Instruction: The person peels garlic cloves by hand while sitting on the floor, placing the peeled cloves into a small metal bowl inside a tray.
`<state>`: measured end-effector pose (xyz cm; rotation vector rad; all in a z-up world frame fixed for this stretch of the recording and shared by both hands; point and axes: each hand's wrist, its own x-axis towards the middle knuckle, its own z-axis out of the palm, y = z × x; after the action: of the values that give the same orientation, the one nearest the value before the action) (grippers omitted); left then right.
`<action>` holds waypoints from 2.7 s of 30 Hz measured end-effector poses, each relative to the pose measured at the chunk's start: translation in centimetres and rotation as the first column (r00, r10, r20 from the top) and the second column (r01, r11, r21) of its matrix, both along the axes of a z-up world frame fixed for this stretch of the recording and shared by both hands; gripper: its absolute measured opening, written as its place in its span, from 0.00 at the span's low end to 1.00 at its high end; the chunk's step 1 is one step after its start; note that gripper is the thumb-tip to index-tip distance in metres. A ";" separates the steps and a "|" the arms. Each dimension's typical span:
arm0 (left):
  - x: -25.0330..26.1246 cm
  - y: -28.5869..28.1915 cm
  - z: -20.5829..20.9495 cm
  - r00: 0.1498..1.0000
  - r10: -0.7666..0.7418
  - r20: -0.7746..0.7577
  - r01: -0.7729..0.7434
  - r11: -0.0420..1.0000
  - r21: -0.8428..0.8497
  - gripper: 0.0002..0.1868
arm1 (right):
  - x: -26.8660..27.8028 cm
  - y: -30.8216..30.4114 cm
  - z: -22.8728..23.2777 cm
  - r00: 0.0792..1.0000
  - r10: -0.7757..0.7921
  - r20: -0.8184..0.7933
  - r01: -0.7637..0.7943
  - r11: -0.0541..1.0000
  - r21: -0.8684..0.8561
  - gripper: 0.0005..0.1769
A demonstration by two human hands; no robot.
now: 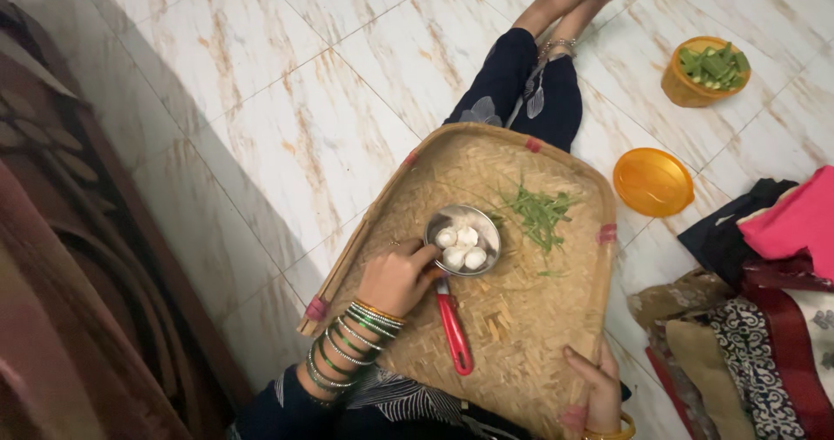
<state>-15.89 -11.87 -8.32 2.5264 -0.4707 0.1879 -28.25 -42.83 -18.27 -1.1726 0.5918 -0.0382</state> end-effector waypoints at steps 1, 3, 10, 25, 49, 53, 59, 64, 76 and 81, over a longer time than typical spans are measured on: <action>-0.4 -0.1 0.8 0.999 -0.014 0.038 0.013 1.000 0.020 0.15 | -0.3 0.0 0.4 1.000 -0.001 0.001 0.001 1.000 0.003 0.31; -1.1 -0.2 2.6 0.997 -0.033 0.076 0.030 0.999 0.043 0.15 | -1.1 0.2 1.0 0.998 -0.033 0.045 0.031 0.998 0.057 0.34; -3.3 -0.8 6.0 0.986 -0.113 0.126 0.114 0.993 -0.002 0.17 | -2.7 0.2 1.4 0.982 -0.128 0.141 0.127 0.992 0.021 0.35; -1.7 -1.4 3.4 0.973 -0.210 0.100 0.216 0.975 -0.054 0.13 | -2.3 -3.1 -5.2 0.950 0.194 0.244 -0.031 0.837 -0.546 0.36; 2.5 3.4 -1.3 0.998 -0.055 -0.015 0.052 0.986 -0.160 0.19 | 10.0 6.7 11.0 0.954 0.191 0.233 0.121 0.465 -0.877 0.29; 2.7 2.9 -1.8 0.985 -0.121 -0.120 0.106 0.987 -0.121 0.21 | 14.5 10.9 11.8 0.917 0.303 0.261 0.029 0.601 -0.799 0.21; 3.5 2.2 -2.8 0.992 -0.106 -0.063 0.086 0.962 -0.258 0.29 | 16.7 12.9 7.6 0.913 0.332 0.236 0.035 0.514 -0.857 0.12; 3.2 0.9 -1.3 0.989 -0.101 -0.112 0.076 0.975 -0.209 0.33 | 16.0 11.8 8.7 0.846 0.449 0.289 0.199 0.237 -0.951 0.08; 4.7 -1.3 4.1 0.999 -0.043 0.031 0.046 0.996 -0.079 0.31 | 18.5 14.2 10.8 0.844 0.492 -0.211 -0.153 -0.156 -0.976 0.15; 6.3 -1.3 0.3 0.997 -0.083 -0.011 0.082 0.994 -0.074 0.26 | 18.7 12.6 9.1 0.808 0.589 -0.026 0.025 -0.078 -0.997 0.08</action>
<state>-9.60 -13.20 -8.01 2.4300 -0.5512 0.1530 -9.56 -30.22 -9.21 -2.7001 -0.3610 -0.4208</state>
